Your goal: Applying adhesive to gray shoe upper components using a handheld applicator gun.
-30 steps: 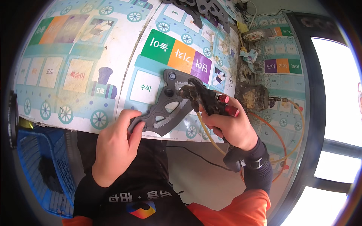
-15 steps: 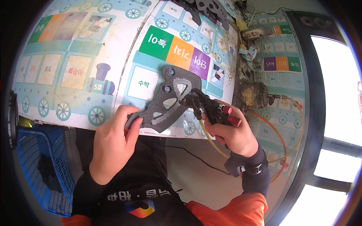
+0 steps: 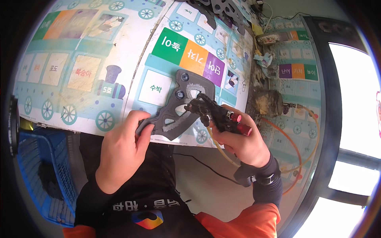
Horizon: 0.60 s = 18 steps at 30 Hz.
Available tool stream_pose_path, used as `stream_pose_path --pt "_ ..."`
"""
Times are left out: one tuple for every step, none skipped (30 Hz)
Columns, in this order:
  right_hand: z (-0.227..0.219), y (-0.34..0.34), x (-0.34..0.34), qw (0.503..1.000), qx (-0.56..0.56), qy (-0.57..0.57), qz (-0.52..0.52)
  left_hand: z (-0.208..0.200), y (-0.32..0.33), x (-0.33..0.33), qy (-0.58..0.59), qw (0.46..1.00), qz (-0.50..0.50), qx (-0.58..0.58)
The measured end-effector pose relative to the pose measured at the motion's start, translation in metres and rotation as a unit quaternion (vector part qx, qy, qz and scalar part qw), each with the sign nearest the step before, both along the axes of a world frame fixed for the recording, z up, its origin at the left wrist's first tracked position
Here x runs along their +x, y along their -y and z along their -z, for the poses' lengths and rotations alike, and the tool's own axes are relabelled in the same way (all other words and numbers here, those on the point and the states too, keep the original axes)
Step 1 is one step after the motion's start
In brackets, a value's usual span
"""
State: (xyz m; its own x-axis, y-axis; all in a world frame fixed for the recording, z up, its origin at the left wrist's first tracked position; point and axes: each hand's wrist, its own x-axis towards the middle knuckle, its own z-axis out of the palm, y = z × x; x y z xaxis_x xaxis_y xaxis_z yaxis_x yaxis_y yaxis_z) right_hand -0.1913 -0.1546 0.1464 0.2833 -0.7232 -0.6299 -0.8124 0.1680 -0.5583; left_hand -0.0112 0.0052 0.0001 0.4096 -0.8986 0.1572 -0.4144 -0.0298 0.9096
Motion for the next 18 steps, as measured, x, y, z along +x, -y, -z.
stream_pose_path --pt "0.000 0.000 0.001 1.000 0.013 -0.004 -0.006 0.000 0.000 0.000 0.006 1.000 0.001 0.003" --pt "0.000 0.001 0.001 1.000 0.013 -0.005 -0.007 0.000 0.000 0.000 0.004 1.000 0.001 0.003" --pt "0.001 0.001 0.002 0.999 0.034 0.006 -0.014 0.001 -0.001 0.000 0.006 1.000 0.002 -0.001" --pt "0.001 0.002 0.002 0.998 0.055 0.018 -0.020 0.001 -0.001 0.000 0.007 1.000 0.004 -0.002" --pt "0.001 0.001 0.003 0.998 0.055 0.017 -0.021 0.001 -0.001 0.000 0.006 1.000 0.003 -0.004" --pt "0.002 -0.002 0.004 0.999 0.048 0.010 -0.015 0.002 -0.001 0.001 0.012 1.000 0.003 -0.007" --pt "0.003 -0.004 0.005 0.999 0.042 0.003 -0.010 0.002 -0.001 0.001 0.019 1.000 0.004 -0.006" --pt "0.003 -0.005 0.006 0.999 0.042 0.002 -0.010 0.002 -0.001 0.001 0.017 1.000 0.003 -0.010" --pt "0.003 -0.006 0.007 0.999 0.041 -0.010 -0.011 0.003 -0.001 0.001 0.020 1.000 0.004 -0.011" --pt "0.002 -0.006 0.008 0.999 0.041 -0.029 -0.008 0.003 -0.001 0.001 0.023 1.000 0.005 -0.012" --pt "0.002 -0.006 0.008 0.999 0.040 -0.024 -0.012 0.003 -0.001 0.001 0.022 1.000 0.005 -0.012" --pt "0.001 -0.006 0.008 0.998 0.052 -0.023 -0.025 0.003 -0.001 0.001 0.022 1.000 0.005 -0.014" --pt "0.001 -0.005 0.008 0.997 0.065 -0.023 -0.039 0.003 -0.001 0.001 0.021 1.000 0.005 -0.014" --pt "0.001 -0.005 0.007 0.997 0.065 -0.024 -0.039 0.003 -0.001 0.001 0.021 1.000 0.005 -0.016" --pt "0.002 -0.006 0.006 0.997 0.070 0.002 -0.045 0.004 0.000 0.001 0.025 1.000 0.004 -0.019" --pt "0.003 -0.007 0.005 0.997 0.070 0.007 -0.042 0.004 0.000 0.000 0.028 0.999 0.002 -0.020" --pt "0.003 -0.008 0.004 0.995 0.075 0.029 -0.051 0.003 0.000 0.000 0.028 0.999 0.002 -0.022" --pt "0.003 -0.010 0.003 0.997 0.057 0.015 -0.056 0.003 -0.001 -0.001 0.012 1.000 -0.002 -0.013"
